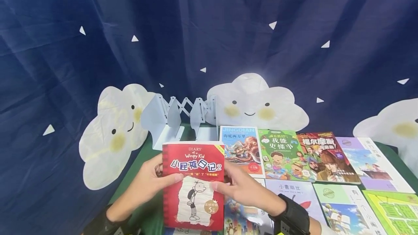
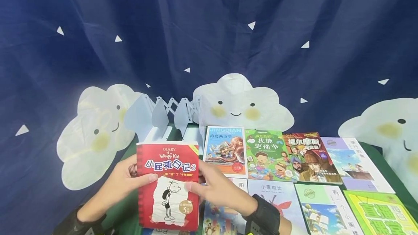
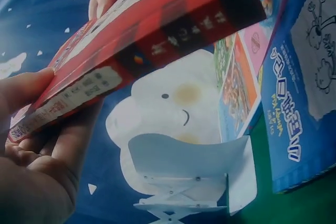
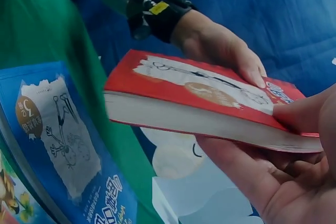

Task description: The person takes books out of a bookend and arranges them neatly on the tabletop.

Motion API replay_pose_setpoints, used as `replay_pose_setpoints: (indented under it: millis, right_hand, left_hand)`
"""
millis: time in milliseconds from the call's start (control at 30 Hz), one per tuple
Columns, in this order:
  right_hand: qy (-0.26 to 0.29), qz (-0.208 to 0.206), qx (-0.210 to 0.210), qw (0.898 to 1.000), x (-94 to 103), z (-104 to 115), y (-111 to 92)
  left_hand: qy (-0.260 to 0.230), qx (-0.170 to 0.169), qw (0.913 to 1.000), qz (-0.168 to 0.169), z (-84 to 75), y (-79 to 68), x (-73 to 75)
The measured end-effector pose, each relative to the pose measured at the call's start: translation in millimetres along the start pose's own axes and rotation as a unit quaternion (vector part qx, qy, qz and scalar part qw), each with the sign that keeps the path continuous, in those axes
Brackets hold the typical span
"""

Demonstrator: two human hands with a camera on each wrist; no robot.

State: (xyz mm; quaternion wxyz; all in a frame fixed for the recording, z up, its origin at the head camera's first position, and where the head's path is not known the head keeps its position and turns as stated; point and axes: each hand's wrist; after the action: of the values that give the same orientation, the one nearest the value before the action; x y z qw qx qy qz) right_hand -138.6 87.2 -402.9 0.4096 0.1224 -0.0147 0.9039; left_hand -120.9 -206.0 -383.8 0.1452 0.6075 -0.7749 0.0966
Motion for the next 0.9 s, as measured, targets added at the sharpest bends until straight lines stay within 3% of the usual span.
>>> replay_pose_setpoints:
  millis: [200,367,533,667,767,900]
  right_hand:
    - [0.047,0.021,-0.014,0.999,-9.9,2.8,9.7]
    - [0.068,0.0,-0.01,0.998,-17.9,3.3,28.4]
    - [0.13,-0.027,-0.018,0.991,-23.2,5.1,55.7]
    - [0.182,-0.037,-0.041,0.982,-33.3,5.2,76.4]
    - [0.199,-0.045,-0.059,0.977,-44.0,4.0,90.1]
    - [0.21,-0.055,-0.089,0.972,-60.8,-0.2,108.1]
  left_hand:
    - [0.002,0.016,0.9997,-0.019,5.3,-6.4,7.7]
    - [0.025,0.008,0.9966,-0.078,2.4,-7.5,24.6]
    - [0.047,-0.052,0.9835,-0.167,5.1,-18.3,46.8]
    - [0.032,-0.097,0.9754,-0.196,9.9,-34.0,57.4]
    - [0.032,-0.097,0.9715,-0.214,11.6,-46.8,61.0]
    - [0.109,-0.076,0.9579,-0.255,11.6,-62.1,63.4]
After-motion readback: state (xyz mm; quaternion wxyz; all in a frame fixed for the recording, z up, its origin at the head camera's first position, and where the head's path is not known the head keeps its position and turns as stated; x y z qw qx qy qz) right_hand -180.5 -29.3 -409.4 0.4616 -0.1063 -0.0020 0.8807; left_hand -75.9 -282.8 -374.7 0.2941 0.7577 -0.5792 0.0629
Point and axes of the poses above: each hand's wrist, its own y-axis towards the middle knuckle, its own x-axis out of the back of the hand, z = x × y, and after that the axes turned 3 degrees about y, right-handed
